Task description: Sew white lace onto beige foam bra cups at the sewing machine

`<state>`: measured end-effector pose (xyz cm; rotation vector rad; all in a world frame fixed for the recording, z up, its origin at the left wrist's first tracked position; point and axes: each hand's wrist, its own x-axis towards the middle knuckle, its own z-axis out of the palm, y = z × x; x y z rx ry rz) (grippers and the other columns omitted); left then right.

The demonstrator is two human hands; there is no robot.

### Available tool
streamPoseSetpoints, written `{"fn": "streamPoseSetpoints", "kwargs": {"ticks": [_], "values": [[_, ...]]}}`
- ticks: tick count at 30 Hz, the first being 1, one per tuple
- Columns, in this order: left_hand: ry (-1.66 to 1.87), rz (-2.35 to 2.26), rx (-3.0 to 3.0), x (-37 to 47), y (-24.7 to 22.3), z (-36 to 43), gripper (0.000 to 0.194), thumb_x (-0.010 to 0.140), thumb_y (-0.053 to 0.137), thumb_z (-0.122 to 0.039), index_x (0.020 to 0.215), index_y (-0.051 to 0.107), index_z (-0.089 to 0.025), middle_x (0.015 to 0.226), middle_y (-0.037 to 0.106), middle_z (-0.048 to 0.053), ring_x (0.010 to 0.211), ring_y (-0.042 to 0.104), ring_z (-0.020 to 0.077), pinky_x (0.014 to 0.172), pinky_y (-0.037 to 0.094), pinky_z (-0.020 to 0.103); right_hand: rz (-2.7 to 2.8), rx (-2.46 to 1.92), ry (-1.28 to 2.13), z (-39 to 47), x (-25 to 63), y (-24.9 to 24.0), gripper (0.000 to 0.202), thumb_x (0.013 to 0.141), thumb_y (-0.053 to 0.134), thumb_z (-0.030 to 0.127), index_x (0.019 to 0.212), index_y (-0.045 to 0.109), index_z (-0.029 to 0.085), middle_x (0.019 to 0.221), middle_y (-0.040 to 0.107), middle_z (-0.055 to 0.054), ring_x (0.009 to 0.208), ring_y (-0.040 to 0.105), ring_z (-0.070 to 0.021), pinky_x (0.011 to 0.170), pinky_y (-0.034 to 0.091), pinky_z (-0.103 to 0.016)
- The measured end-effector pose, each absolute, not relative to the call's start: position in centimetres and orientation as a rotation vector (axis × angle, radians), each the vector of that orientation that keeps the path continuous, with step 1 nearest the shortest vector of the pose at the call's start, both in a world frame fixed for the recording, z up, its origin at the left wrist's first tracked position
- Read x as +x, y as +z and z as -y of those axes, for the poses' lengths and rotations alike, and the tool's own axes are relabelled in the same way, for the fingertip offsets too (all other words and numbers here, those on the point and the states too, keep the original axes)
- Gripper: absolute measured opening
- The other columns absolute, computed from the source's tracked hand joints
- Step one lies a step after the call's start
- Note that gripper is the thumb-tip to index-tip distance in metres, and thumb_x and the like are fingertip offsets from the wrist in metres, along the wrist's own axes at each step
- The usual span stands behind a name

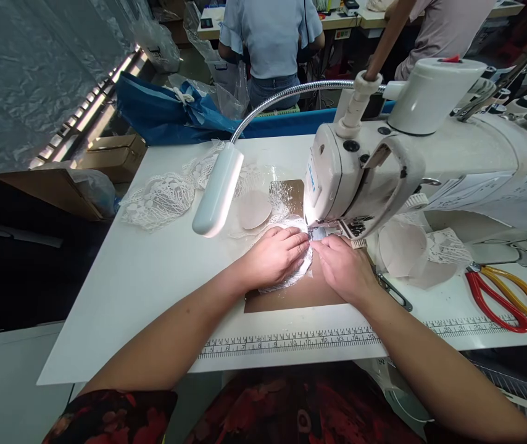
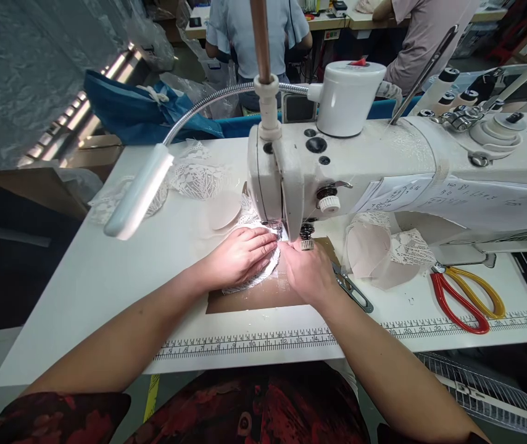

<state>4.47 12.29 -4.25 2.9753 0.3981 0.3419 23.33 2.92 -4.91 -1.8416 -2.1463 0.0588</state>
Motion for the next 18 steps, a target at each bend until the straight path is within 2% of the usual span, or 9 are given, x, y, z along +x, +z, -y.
{"fn": "streamPoseSetpoints", "kwargs": {"ticks": [8, 18], "values": [[0.317, -0.382, 2.953, 4.46, -3.99, -12.42, 0.035, 0.098, 0.040, -0.020, 0.128, 0.059, -0.014, 0.132, 0.061, 0.014, 0.123, 0.052, 0.0274, 0.096, 0.042, 0.044, 2.147, -1.833, 0.053, -2.85, 23.42, -4.80, 0.035, 0.087, 0.045, 0.010, 0.108, 0.072, 0.019, 0.090, 0.068, -0.008, 0.081, 0.056, -0.0210, 0.065, 0.035, -0.031], [0.388, -0.483, 2.889, 4.69, -4.24, -12.78, 0.035, 0.100, 0.040, -0.024, 0.126, 0.061, -0.015, 0.130, 0.064, 0.012, 0.121, 0.055, 0.0262, 0.099, 0.043, 0.045, 2.151, -1.745, 0.079, -2.68, 23.77, -4.66, 0.034, 0.086, 0.044, 0.008, 0.101, 0.072, 0.020, 0.090, 0.068, -0.007, 0.080, 0.056, -0.0191, 0.063, 0.035, -0.029]]}}
